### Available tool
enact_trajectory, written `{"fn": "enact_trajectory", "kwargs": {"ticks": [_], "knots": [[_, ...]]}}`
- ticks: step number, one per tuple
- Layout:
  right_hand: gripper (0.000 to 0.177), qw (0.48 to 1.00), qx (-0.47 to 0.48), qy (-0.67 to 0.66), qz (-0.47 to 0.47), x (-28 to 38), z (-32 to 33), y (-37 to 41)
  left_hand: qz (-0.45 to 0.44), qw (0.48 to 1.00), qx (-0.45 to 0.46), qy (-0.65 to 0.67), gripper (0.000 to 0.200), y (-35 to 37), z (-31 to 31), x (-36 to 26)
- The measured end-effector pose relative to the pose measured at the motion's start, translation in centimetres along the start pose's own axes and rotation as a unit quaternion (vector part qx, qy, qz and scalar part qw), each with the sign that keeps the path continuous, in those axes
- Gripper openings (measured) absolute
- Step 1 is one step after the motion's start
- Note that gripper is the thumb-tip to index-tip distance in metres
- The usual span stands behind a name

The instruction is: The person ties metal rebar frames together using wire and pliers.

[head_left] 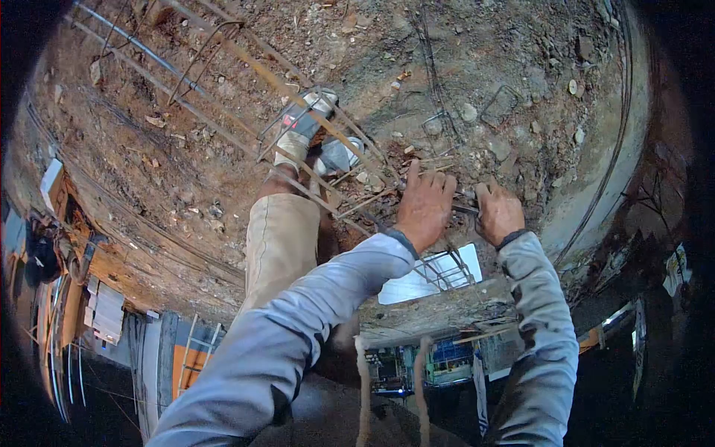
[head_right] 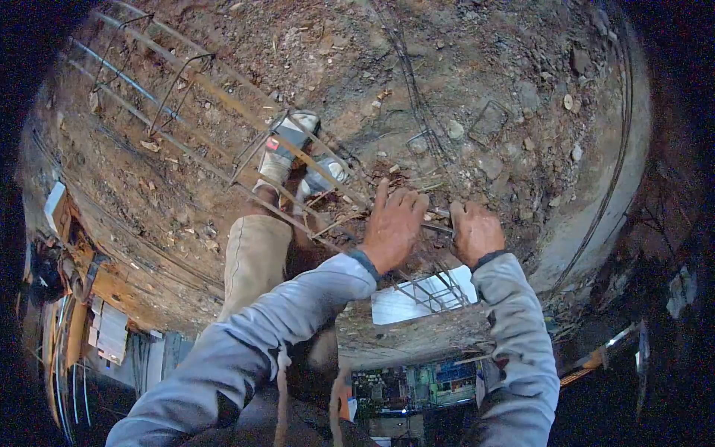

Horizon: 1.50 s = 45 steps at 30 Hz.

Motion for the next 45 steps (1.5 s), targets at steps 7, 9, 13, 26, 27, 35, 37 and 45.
{"fn": "enact_trajectory", "kwargs": {"ticks": [7,9,13,26,27,35,37,45], "knots": [[0.018,0.998,0.051,0.006,-0.023,2.0,3.0,1.1,-0.027,0.999,-0.015,0.036,0.039,1.2,2.0,-0.2],[0.018,0.994,0.064,-0.009,-0.092,2.2,2.0,2.9,-0.032,0.998,0.025,0.050,0.038,1.5,1.7,-0.5],[0.019,0.991,0.086,-0.060,-0.079,0.1,-2.5,2.0,-0.063,0.994,0.054,0.074,0.040,2.7,0.3,-1.8],[0.031,0.892,0.393,-0.219,0.055,-2.3,-8.2,-0.3,-0.024,0.998,-0.016,0.058,0.059,1.0,0.1,-1.4],[0.030,0.834,0.506,-0.221,0.003,-2.4,-8.3,1.4,-0.026,0.998,-0.010,0.062,0.059,1.4,-0.8,-1.4],[0.039,0.962,0.272,-0.019,-0.019,0.0,0.9,-1.6,0.013,0.994,0.065,0.088,0.048,-0.9,-1.3,0.9],[0.036,0.994,-0.043,0.095,0.042,2.1,3.4,0.0,0.027,0.991,0.034,0.130,0.047,-1.4,-1.1,1.3],[0.029,0.989,-0.058,0.084,0.111,-0.8,0.1,-2.2,0.003,0.999,-0.016,0.045,0.038,-0.4,-0.7,0.9]]}}
Point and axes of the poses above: each hand's wrist, its own y-axis away from the middle knuckle, its own z-axis out of the back of the hand, x = y × z, the point moved 6 cm from there along -y, towards the middle knuckle, and after that the axes turned 7 degrees about -x, right-handed, at the moved point
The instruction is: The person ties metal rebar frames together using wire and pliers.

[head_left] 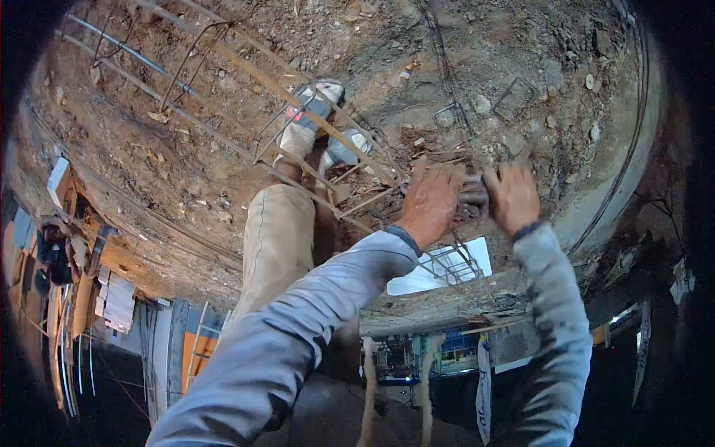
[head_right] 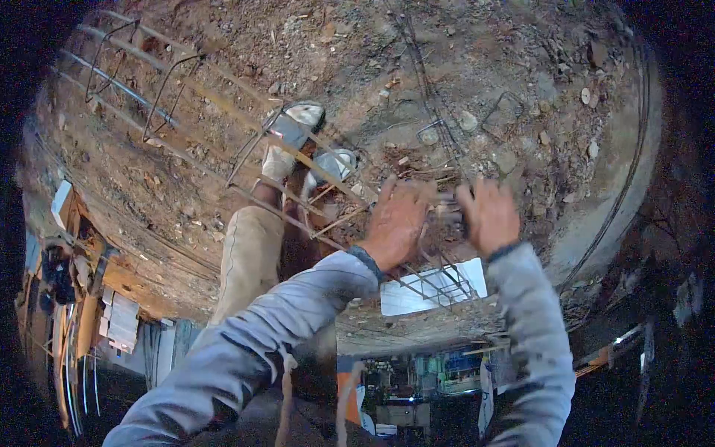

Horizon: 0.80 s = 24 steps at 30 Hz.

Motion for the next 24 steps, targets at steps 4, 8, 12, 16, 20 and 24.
{"fn": "enact_trajectory", "kwargs": {"ticks": [4,8,12,16,20,24], "knots": [[0.024,0.997,-0.043,-0.008,0.065,-3.0,-2.3,-6.3,0.007,0.999,-0.050,-0.006,0.043,0.3,2.6,0.9],[0.019,0.983,-0.071,-0.060,0.156,-2.9,-3.5,-10.9,0.000,0.999,-0.044,0.009,0.038,1.1,2.5,1.0],[0.020,0.994,0.025,-0.044,0.101,-3.1,-5.2,-11.3,0.000,0.998,0.038,0.048,0.046,1.6,1.5,0.6],[0.031,0.979,0.186,-0.072,0.045,-3.9,-4.3,-7.8,-0.002,0.999,-0.013,0.033,0.053,0.6,3.1,-0.7],[0.033,0.911,0.373,-0.142,-0.103,-3.2,-4.0,-0.3,-0.015,1.000,-0.017,0.003,0.062,0.8,1.1,-1.3],[0.052,0.696,0.573,-0.382,-0.202,0.4,-2.6,3.2,-0.013,1.000,-0.015,0.016,0.066,0.9,1.3,-2.0]]}}
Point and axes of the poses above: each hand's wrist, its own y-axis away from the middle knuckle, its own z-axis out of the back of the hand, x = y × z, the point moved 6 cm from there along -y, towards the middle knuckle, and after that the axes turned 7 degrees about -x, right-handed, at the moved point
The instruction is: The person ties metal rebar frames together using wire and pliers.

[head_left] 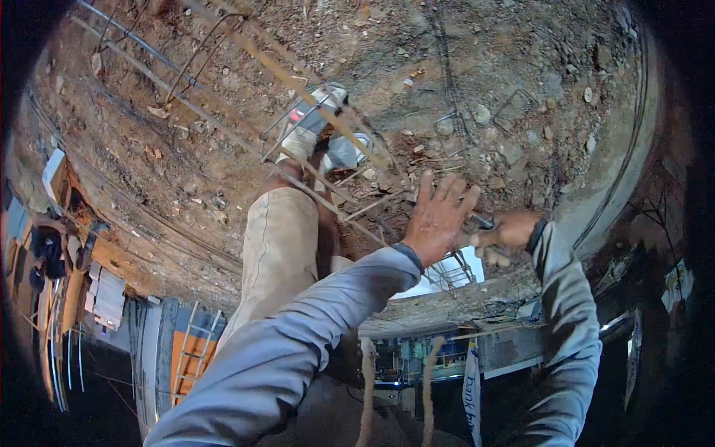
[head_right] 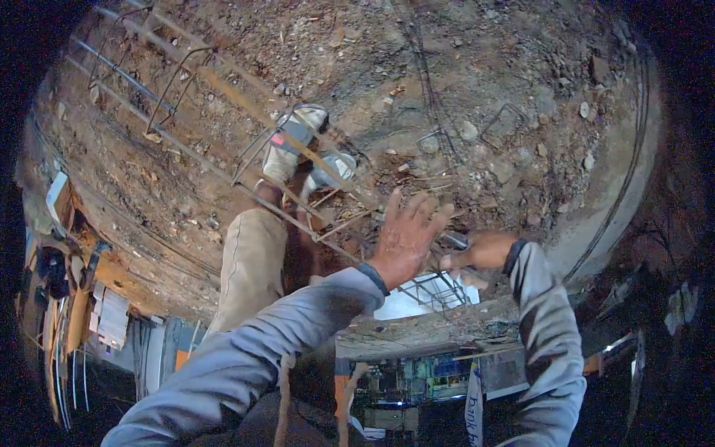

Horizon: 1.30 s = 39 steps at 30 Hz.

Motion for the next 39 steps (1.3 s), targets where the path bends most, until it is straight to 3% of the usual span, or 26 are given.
{"fn": "enact_trajectory", "kwargs": {"ticks": [2,3,4,5,6,7,8,9,11,12,14,16,18,23,24,26,28,29,30,32,33,34,36,37,38,39], "knots": [[0.052,0.999,0.001,-0.030,0.021,-0.4,-0.9,-0.6,0.013,0.993,0.116,-0.013,0.060,-0.2,-1.2,0.6],[0.049,0.991,-0.100,0.036,0.085,0.1,-0.3,-0.6,0.006,0.996,0.084,-0.014,0.046,-0.3,-0.9,0.6],[0.045,0.964,-0.198,0.101,0.147,0.9,0.1,-0.2,0.004,0.996,0.088,-0.012,0.046,-0.4,-0.9,0.8],[0.036,0.959,-0.236,0.146,0.051,2.4,0.5,2.0,-0.011,0.998,0.062,0.015,0.039,-1.0,-0.7,1.0],[0.036,0.960,-0.235,0.145,0.048,3.1,-1.1,2.5,-0.023,0.998,0.035,0.043,0.033,-1.6,-0.5,1.1],[0.039,0.869,-0.431,0.230,0.073,4.4,-1.0,4.6,0.007,0.997,0.037,0.067,0.027,-2.2,-1.0,1.8],[0.044,0.731,-0.604,0.304,0.094,5.6,-0.9,7.3,0.004,0.997,0.037,0.071,0.027,-2.7,-1.0,1.9],[0.044,0.731,-0.604,0.306,0.088,5.3,-1.1,6.9,0.017,0.996,0.055,0.063,0.025,-2.9,-1.2,2.1],[0.037,0.631,-0.691,0.345,0.064,4.7,-1.9,6.4,-0.005,0.996,0.063,0.067,0.022,-3.3,-1.5,2.2],[0.037,0.631,-0.692,0.345,0.063,4.2,-2.0,5.7,-0.006,0.996,0.062,0.068,0.022,-3.4,-1.7,2.3],[0.031,0.678,-0.664,0.312,0.040,3.5,-1.4,4.0,0.000,0.985,0.172,0.034,0.028,-3.6,-2.5,2.8],[0.028,0.679,-0.667,0.302,0.051,3.5,-1.2,4.3,-0.005,0.984,0.174,0.035,0.030,-3.6,-2.3,2.9],[0.030,0.749,-0.597,0.282,0.052,3.1,-1.4,4.0,-0.006,0.984,0.175,0.040,0.032,-3.1,-2.4,2.7],[0.031,0.773,-0.577,0.246,0.094,2.2,-0.5,2.9,0.008,0.976,0.216,0.001,0.032,-2.8,-2.3,2.7],[0.029,0.810,-0.524,0.253,0.081,1.7,-0.7,2.0,0.008,0.976,0.216,-0.001,0.032,-2.4,-2.4,2.8],[0.030,0.843,-0.466,0.259,0.070,1.5,-1.1,0.9,-0.061,0.998,0.018,-0.031,0.031,-1.7,-0.8,1.8],[0.043,0.900,-0.386,0.200,0.030,0.7,-1.4,-0.2,-0.039,0.999,0.020,-0.030,0.031,-0.8,-1.4,1.8],[0.060,0.923,-0.286,0.259,0.018,0.6,-1.6,-1.6,-0.054,0.998,-0.031,-0.032,0.031,-0.4,-0.8,1.4],[0.060,0.923,-0.286,0.258,0.015,0.6,-0.4,-1.4,-0.072,0.993,-0.082,-0.033,0.031,-0.1,-0.2,0.9],[0.069,0.998,0.017,0.055,-0.039,2.3,-0.5,0.9,-0.074,0.992,-0.094,-0.026,0.030,-0.4,-0.5,0.5],[0.072,0.997,0.028,0.072,-0.019,2.8,-0.1,1.0,-0.070,0.992,-0.102,-0.019,0.028,-0.4,-0.6,0.6],[0.072,0.997,0.030,0.072,-0.020,3.0,-0.1,1.4,-0.069,0.992,-0.101,-0.018,0.028,-0.8,-0.4,0.7],[0.068,0.970,-0.156,0.175,-0.072,2.5,1.8,2.1,0.004,0.991,0.119,0.053,0.028,-1.8,-2.6,1.8],[0.068,0.904,-0.361,0.227,0.015,2.7,2.4,3.3,-0.012,0.997,0.035,0.070,0.025,-2.2,-1.7,1.7],[0.050,0.869,-0.421,0.260,0.009,4.6,1.9,5.8,-0.014,0.997,0.034,0.071,0.025,-2.4,-1.7,1.8],[0.046,0.791,-0.524,0.314,0.048,5.7,1.1,7.1,-0.006,0.995,0.004,0.097,0.025,-2.7,-1.2,2.0]]}}
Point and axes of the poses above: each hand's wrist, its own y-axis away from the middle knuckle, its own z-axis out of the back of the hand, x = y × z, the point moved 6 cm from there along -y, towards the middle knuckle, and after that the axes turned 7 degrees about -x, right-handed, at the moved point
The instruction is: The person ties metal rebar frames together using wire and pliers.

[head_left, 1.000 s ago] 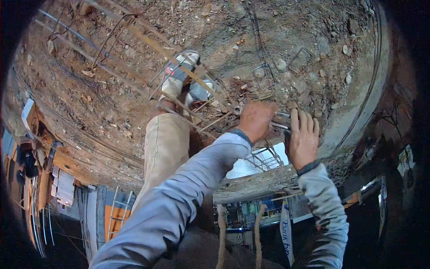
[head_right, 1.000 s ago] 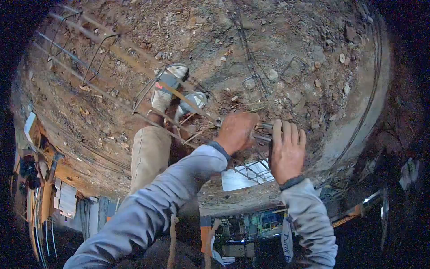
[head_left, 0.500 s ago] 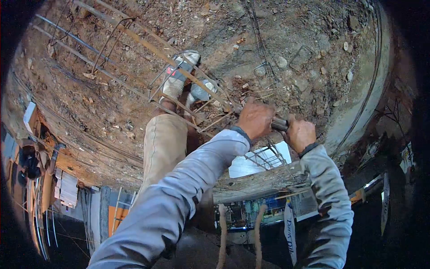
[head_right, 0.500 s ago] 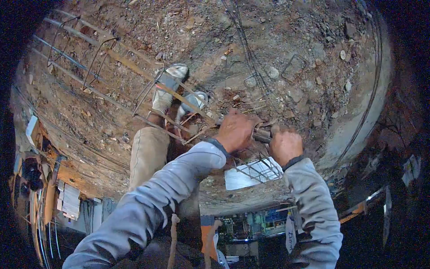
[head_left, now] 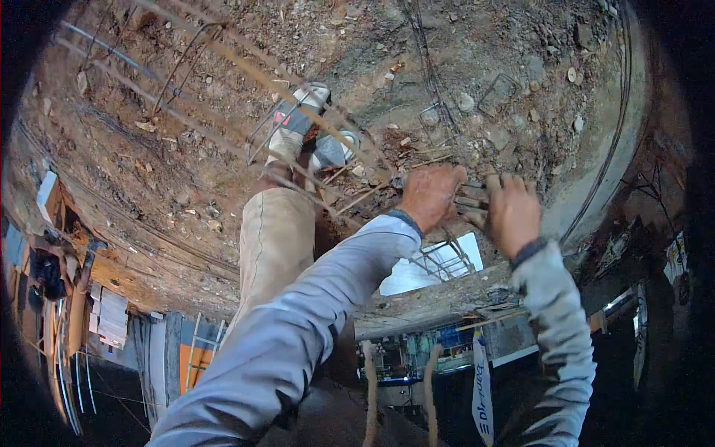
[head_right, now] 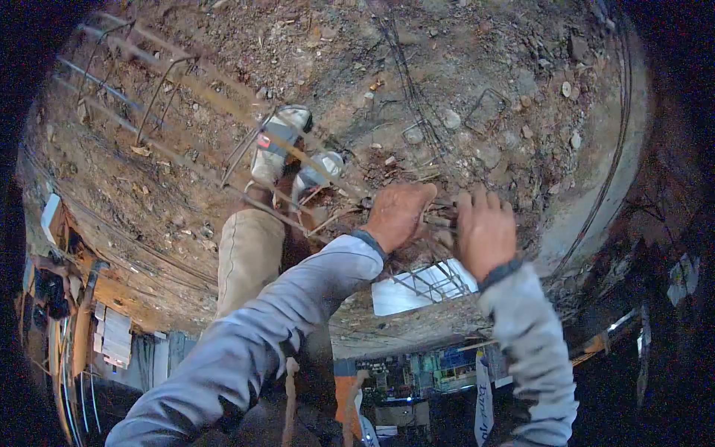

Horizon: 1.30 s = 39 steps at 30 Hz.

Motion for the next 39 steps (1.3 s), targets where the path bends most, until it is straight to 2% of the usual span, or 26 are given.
{"fn": "enact_trajectory", "kwargs": {"ticks": [1,2,6,8,9,11,13,14,15,16,17,19,21,22,23,24,27,28,29,31,33,34,35,36,38,39], "knots": [[0.045,0.990,-0.129,0.051,0.030,1.0,1.0,0.9,0.006,0.999,-0.029,0.028,0.025,-0.2,0.4,0.0],[0.040,0.981,-0.178,0.073,0.019,1.6,1.4,1.3,0.015,1.000,0.004,0.015,0.033,-0.3,0.3,0.1],[0.022,0.995,-0.076,0.058,0.003,0.0,-3.6,1.2,-0.004,0.996,0.085,0.002,0.036,-0.3,-1.0,0.9],[0.018,0.996,-0.062,0.048,0.030,-0.4,-3.9,0.2,0.042,0.985,0.168,-0.008,0.040,0.1,-1.8,1.3],[0.015,0.997,-0.042,0.039,0.056,-0.5,-4.4,-0.1,0.044,0.984,0.175,-0.008,0.040,0.7,-1.8,1.1],[0.016,0.993,-0.085,0.025,0.073,-0.5,-3.6,-1.1,-0.022,0.995,0.078,-0.062,0.048,0.3,0.4,-0.1],[0.035,0.967,0.238,-0.092,0.020,-0.6,-5.5,-1.4,-0.028,0.993,0.060,-0.100,0.050,0.6,1.1,-1.0],[0.051,0.909,0.377,-0.149,0.094,-0.6,-8.3,-1.3,-0.048,0.991,0.039,-0.120,0.050,1.3,0.9,-1.4],[0.051,0.910,0.376,-0.150,0.095,-1.2,-9.8,-0.4,-0.068,0.988,0.019,-0.139,0.050,2.0,0.6,-1.7],[0.049,0.859,0.435,-0.269,0.035,-0.9,-10.6,1.2,-0.079,0.985,-0.013,-0.152,0.033,2.5,0.7,-2.1],[0.047,0.787,0.485,-0.380,-0.024,-0.2,-11.2,2.5,-0.079,0.985,-0.016,-0.155,0.033,2.2,1.2,-1.9],[0.043,0.762,0.472,-0.434,-0.095,0.4,-12.4,4.1,-0.033,0.976,0.198,-0.085,0.021,3.3,-1.0,-1.4],[0.040,0.732,0.442,-0.490,-0.168,1.1,-11.7,5.5,-0.088,0.976,0.160,-0.115,0.022,2.4,-1.6,-0.4],[0.038,0.895,0.215,-0.376,-0.104,1.0,-8.1,4.2,-0.065,0.966,0.229,-0.100,0.021,2.2,-2.3,0.4],[0.038,0.973,-0.033,-0.224,-0.033,1.7,-4.2,4.0,-0.042,0.951,0.296,-0.084,0.021,2.0,-3.1,1.1],[0.042,0.976,-0.154,-0.151,-0.025,2.6,-2.8,4.8,-0.013,0.938,0.335,-0.093,0.024,1.2,-3.0,1.3],[0.037,0.980,-0.056,-0.149,-0.123,2.1,-6.8,5.7,-0.080,0.932,0.330,-0.129,0.026,1.9,-2.9,0.0],[0.040,0.938,0.054,-0.325,-0.105,1.5,-11.0,5.4,-0.076,0.931,0.334,-0.127,0.032,2.0,-2.4,-0.5],[0.046,0.781,0.356,-0.481,-0.181,2.2,-9.8,5.7,-0.078,0.929,0.334,-0.138,0.032,2.6,-2.2,-0.1],[0.045,0.725,0.347,-0.569,-0.174,2.9,-12.0,6.6,-0.204,0.955,0.099,-0.189,0.040,3.9,0.5,-0.8],[0.043,0.720,0.280,-0.602,-0.201,4.5,-13.0,7.8,-0.214,0.952,0.091,-0.199,0.044,5.3,4.0,-0.7],[0.038,0.730,0.261,-0.582,-0.245,5.6,-13.2,8.6,-0.128,0.974,0.075,-0.171,0.037,5.1,6.4,-0.7],[0.031,0.929,0.010,-0.337,-0.157,6.4,-11.9,8.7,-0.041,0.988,0.056,-0.141,0.032,5.1,8.0,-0.6],[0.030,0.921,-0.005,-0.356,-0.160,7.1,-11.2,8.9,-0.046,0.986,0.060,-0.149,0.032,5.8,8.4,-1.0],[0.029,0.909,-0.024,-0.381,-0.168,7.6,-9.6,9.2,0.223,0.956,0.109,-0.158,0.030,7.8,8.5,1.8],[0.031,0.802,0.120,-0.530,-0.249,7.7,-10.7,9.4,0.215,0.956,0.110,-0.165,0.030,7.9,7.7,1.9]]}}
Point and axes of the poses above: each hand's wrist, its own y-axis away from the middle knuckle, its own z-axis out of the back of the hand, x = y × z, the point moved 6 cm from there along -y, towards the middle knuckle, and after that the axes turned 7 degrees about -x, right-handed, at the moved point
